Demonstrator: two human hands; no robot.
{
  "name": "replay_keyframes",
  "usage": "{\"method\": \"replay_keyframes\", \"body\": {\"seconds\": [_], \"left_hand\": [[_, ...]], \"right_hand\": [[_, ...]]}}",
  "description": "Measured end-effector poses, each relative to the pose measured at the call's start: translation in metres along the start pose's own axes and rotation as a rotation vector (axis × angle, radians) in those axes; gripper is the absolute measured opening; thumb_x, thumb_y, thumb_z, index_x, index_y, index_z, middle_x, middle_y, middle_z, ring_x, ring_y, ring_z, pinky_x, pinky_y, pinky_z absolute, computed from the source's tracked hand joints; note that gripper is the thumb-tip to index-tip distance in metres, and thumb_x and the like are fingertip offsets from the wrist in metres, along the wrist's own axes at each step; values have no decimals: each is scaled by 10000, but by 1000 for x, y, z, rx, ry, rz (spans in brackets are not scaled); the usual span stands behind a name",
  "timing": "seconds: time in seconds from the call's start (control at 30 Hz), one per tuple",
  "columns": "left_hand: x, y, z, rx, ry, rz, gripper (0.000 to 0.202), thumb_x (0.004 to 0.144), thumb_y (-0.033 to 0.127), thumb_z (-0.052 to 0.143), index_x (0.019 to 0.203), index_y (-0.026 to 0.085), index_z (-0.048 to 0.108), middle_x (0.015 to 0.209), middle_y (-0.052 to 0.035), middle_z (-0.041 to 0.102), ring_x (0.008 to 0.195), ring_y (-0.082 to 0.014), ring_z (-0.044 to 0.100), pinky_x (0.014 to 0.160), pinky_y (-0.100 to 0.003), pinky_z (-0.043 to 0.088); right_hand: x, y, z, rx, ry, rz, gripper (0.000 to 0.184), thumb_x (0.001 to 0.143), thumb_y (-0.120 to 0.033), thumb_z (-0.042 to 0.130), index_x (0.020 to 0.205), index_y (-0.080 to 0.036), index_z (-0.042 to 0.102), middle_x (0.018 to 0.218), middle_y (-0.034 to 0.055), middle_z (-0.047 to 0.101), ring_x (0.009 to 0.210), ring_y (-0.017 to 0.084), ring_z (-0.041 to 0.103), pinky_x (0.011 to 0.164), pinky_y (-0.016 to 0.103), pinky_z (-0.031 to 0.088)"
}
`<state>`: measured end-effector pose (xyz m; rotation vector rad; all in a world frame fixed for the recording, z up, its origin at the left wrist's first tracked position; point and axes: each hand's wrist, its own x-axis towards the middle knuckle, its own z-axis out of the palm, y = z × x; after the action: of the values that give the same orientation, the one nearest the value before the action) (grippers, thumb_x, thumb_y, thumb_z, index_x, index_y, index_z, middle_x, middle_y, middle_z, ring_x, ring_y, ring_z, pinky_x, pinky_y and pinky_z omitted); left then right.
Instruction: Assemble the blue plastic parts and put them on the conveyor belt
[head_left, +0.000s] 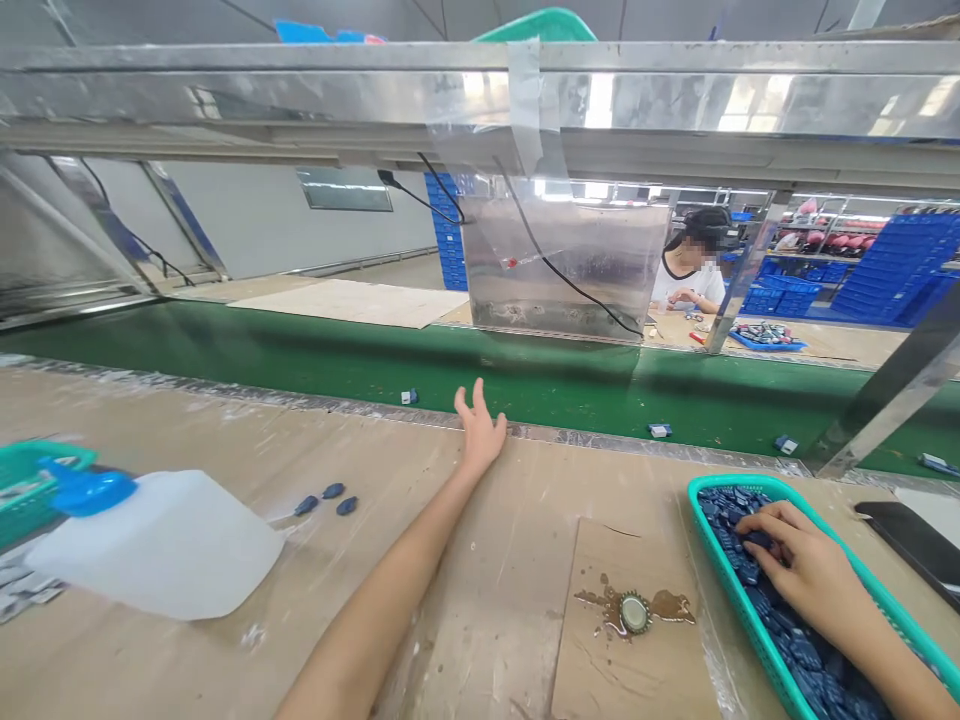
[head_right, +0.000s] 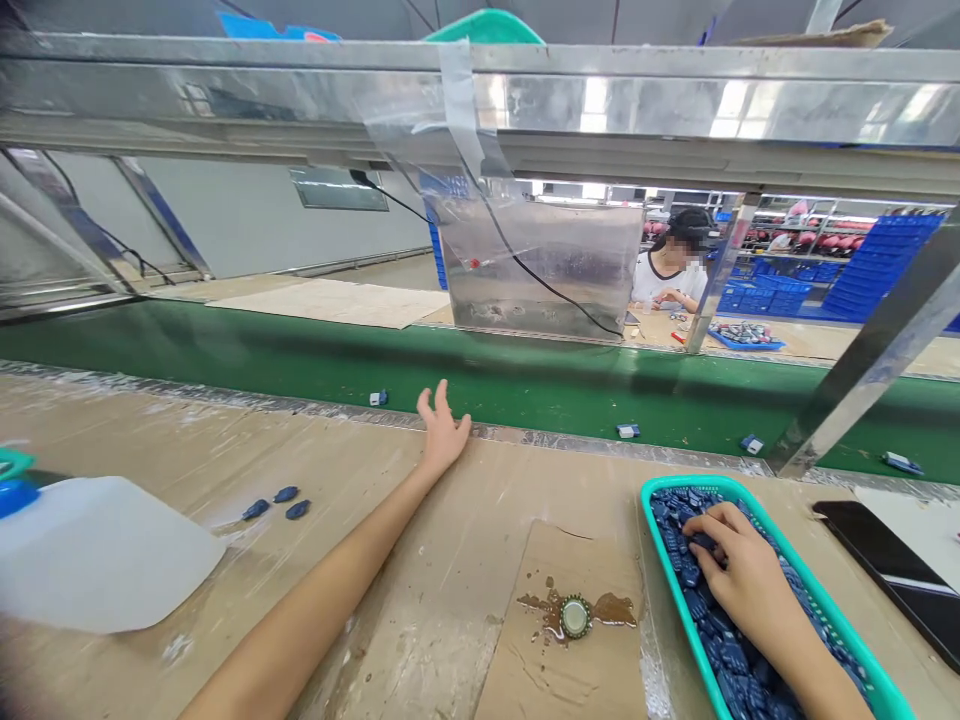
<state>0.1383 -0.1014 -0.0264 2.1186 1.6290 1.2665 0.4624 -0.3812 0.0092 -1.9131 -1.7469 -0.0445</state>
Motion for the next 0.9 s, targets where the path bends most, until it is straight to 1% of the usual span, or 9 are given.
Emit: {"method": "replay_keyframes", "body": {"seconds": [0.07, 0.17, 0.3, 0.43, 0.53, 0.7, 0.77, 0.83, 0.9], "left_hand": [[15, -21, -17, 117, 121, -44, 738, 757, 169, 490, 1385, 163, 103, 1402, -215, -42, 1266, -332, 253, 1001, -478, 289], [33, -55, -42, 308, 147, -74, 690, 766, 190, 493, 1379, 174, 176, 1419, -210, -22, 1305, -378, 122, 1007, -518, 236], [50, -79, -60, 333, 60, -314, 550, 793, 310, 471, 1316, 193, 344, 1396, -201, 189, 1232, -388, 289, 964, -554, 259], [62, -76, -62, 226, -64, -337, 240, 743, 267, 507, 938, 172, 612, 1179, -178, 478, 1170, -390, 355, 942, -600, 238], [65, -64, -59, 112, -83, -309, 113, 709, 149, 486, 765, 156, 584, 955, -146, 565, 1118, -325, 429, 965, -501, 295], [33, -12, -39, -218, -105, -357, 220, 770, 96, 432, 973, 174, 464, 907, -63, 595, 927, -168, 573, 888, -343, 426], [5, 21, -37, -618, -199, -472, 221, 787, 65, 420, 986, 158, 445, 920, -64, 603, 870, -124, 598, 830, -270, 461], [-26, 54, -42, -1062, -358, -635, 209, 771, 18, 427, 939, 132, 479, 913, -77, 606, 847, -116, 609, 798, -232, 470], [-56, 83, -51, -1282, -541, -745, 245, 756, -5, 437, 952, 118, 518, 855, -76, 608, 819, -128, 616, 760, -225, 475]], "right_hand": [[-1, 2, 0, 13, 39, 5, 191, 734, -330, 469, 755, -231, 630, 812, 61, 538, 534, 159, 494, 495, 310, 449], [-2, 5, 3, 17, 55, 10, 186, 738, -359, 496, 778, -248, 640, 779, 47, 541, 553, 165, 511, 512, 306, 452], [-4, 6, 5, -23, 49, 20, 179, 731, -383, 516, 759, -257, 640, 678, 25, 509, 533, 172, 497, 507, 309, 438], [-3, 0, 1, 35, 55, 62, 191, 746, -383, 500, 734, -243, 629, 609, 7, 458, 491, 160, 462, 490, 304, 425], [-2, -5, -2, 186, 49, 145, 187, 732, -393, 528, 714, -221, 599, 665, 22, 502, 524, 155, 479, 495, 293, 437], [2, -11, -6, 543, -10, 319, 264, 701, -428, 576, 827, -203, 521, 577, -9, 515, 526, 160, 516, 526, 291, 462], [4, -15, -11, 617, -51, 377, 286, 693, -434, 585, 838, -202, 501, 508, -33, 492, 477, 155, 501, 483, 282, 444], [5, -23, -17, 636, -39, 357, 282, 662, -420, 624, 803, -198, 522, 571, -8, 538, 534, 162, 530, 500, 278, 448], [5, -38, -21, 632, -23, 266, 237, 654, -379, 641, 777, -191, 567, 710, 32, 582, 655, 176, 558, 572, 282, 466]]}}
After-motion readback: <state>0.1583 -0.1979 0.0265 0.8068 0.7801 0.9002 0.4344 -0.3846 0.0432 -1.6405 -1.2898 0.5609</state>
